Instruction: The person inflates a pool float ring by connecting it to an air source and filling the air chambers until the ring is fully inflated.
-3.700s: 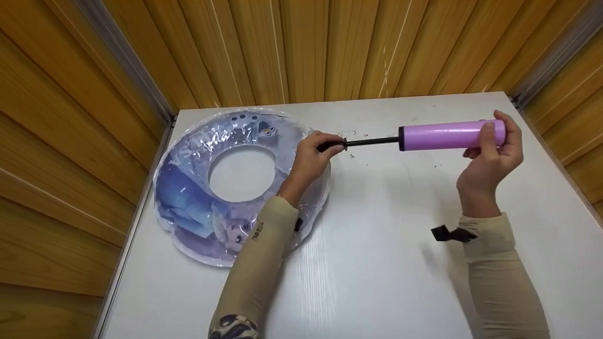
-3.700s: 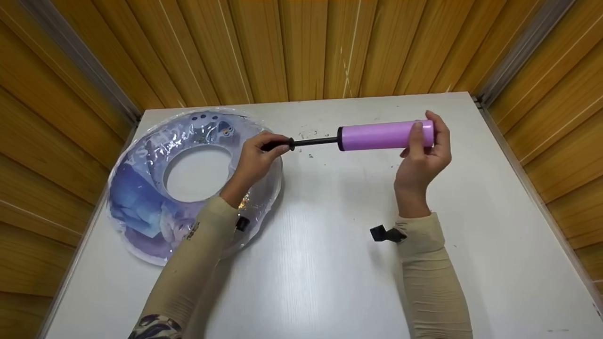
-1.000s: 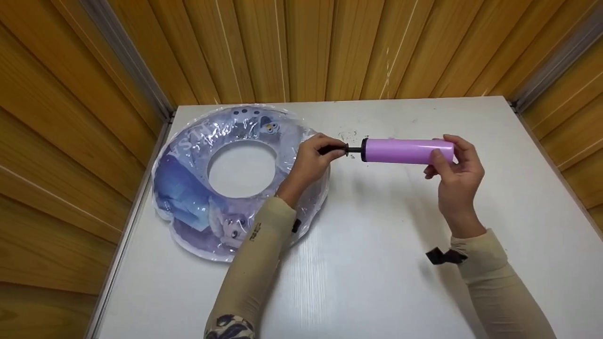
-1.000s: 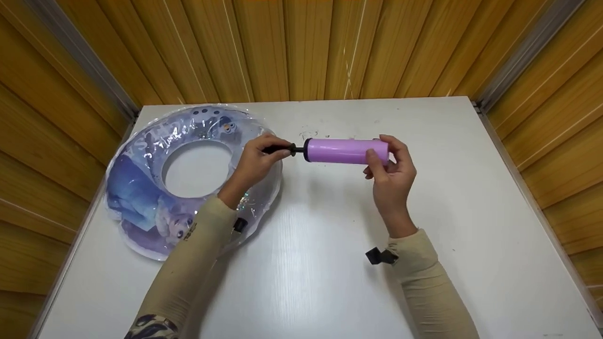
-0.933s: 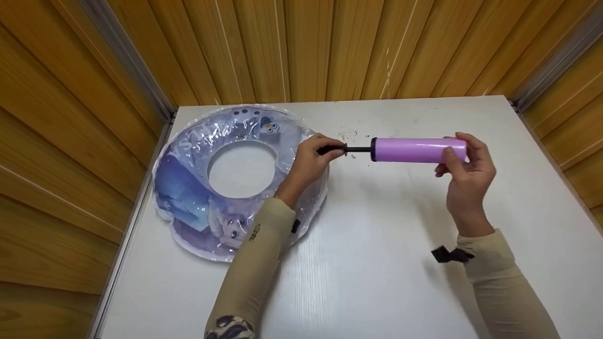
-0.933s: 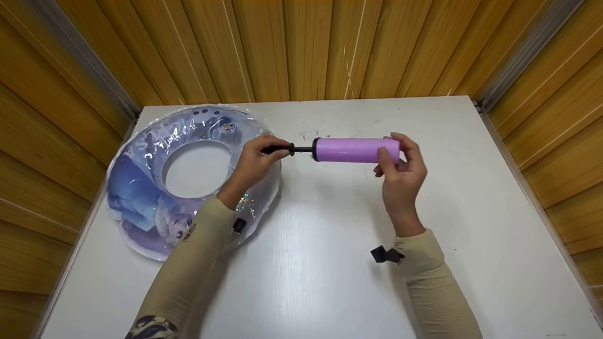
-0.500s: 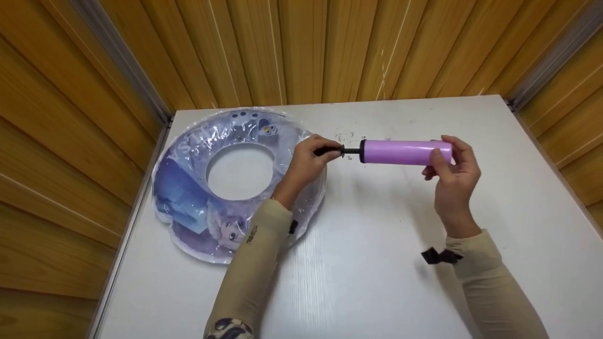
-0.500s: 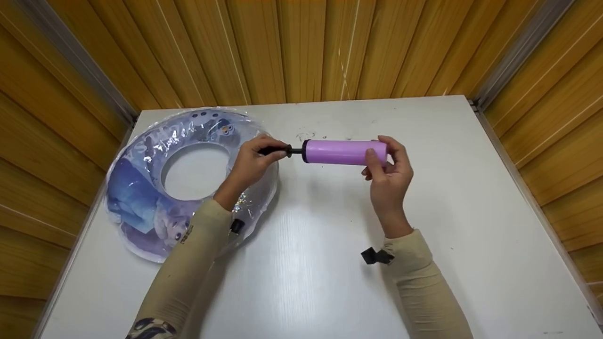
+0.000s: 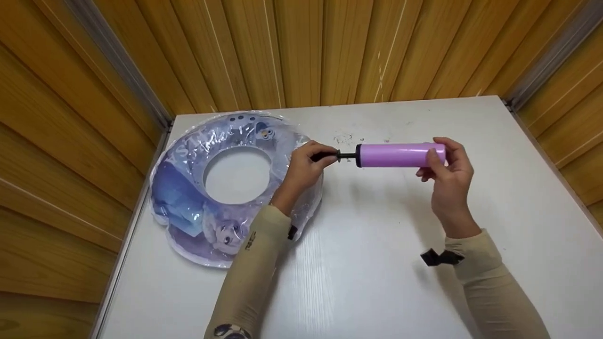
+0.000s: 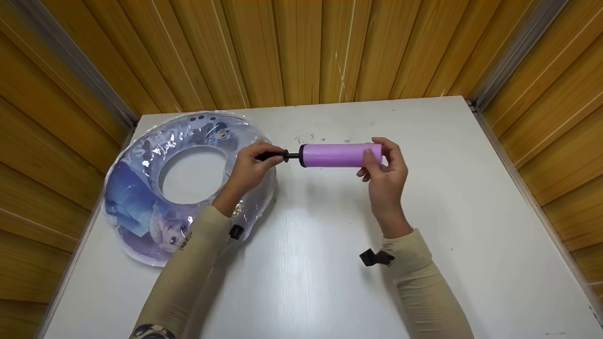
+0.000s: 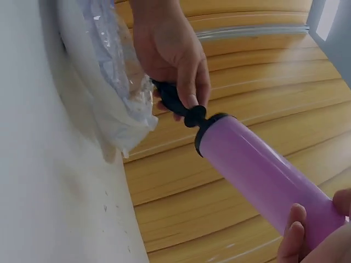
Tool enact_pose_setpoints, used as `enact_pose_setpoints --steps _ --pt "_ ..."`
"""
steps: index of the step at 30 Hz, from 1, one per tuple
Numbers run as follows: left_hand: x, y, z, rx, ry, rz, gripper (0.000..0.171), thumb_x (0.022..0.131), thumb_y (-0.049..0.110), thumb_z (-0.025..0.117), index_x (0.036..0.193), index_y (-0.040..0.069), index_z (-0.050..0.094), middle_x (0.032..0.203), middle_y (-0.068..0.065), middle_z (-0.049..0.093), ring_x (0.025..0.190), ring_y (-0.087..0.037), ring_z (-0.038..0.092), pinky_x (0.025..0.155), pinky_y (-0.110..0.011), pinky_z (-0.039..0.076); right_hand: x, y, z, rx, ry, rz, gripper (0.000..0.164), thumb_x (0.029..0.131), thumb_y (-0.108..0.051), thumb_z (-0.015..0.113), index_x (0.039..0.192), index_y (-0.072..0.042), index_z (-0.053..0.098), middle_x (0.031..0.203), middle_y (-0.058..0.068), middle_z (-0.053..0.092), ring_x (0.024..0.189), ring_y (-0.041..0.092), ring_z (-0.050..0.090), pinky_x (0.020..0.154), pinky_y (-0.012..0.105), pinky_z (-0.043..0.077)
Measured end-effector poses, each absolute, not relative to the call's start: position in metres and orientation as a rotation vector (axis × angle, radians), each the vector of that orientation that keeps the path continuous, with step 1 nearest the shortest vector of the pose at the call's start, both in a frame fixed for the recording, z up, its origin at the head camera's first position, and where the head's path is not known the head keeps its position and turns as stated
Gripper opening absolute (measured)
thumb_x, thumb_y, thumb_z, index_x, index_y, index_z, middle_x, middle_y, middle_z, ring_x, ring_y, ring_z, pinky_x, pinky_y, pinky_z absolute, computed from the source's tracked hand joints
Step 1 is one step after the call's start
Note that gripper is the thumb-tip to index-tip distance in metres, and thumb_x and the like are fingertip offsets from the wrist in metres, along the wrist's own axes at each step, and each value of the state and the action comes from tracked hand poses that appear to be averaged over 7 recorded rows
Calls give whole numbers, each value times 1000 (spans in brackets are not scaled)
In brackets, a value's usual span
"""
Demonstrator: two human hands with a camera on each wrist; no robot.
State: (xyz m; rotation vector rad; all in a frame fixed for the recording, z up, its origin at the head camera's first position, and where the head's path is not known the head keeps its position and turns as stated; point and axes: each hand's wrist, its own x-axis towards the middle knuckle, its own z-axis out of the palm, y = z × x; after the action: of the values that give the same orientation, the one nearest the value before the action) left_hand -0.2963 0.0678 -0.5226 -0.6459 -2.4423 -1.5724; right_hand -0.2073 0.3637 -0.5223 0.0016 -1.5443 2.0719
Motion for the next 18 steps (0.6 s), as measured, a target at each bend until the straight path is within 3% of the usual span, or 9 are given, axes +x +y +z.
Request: enact_pose_setpoints --steps 7,13,18 --pt "-297 63 -521 -620 -2370 -1623 15 93 10 82 108 7 84 105 -12 74 96 -18 66 84 -23 53 -204 384 -509 -84 -1293 2054 30 104 -15 69 133 -6 66 113 11 57 61 17 51 54 19 49" --pt "-297 66 -525 -662 -2394 -1699 16 95 10 81 110 7 83 106 -13 74 97 -12 64 85 -20 54 -205 354 -515 14 -1528 2040 36 104 -14 69 139 -11 65 117 12 57 66 15 56 59 19 53" --pt "-294 62 -523 -662 -2397 -1678 16 94 10 82 110 9 84 107 -11 75 98 -14 65 85 -21 54 -199 368 -507 -26 -1483 2114 36 102 -15 73 137 -9 68 119 12 58 64 16 58 59 19 55"
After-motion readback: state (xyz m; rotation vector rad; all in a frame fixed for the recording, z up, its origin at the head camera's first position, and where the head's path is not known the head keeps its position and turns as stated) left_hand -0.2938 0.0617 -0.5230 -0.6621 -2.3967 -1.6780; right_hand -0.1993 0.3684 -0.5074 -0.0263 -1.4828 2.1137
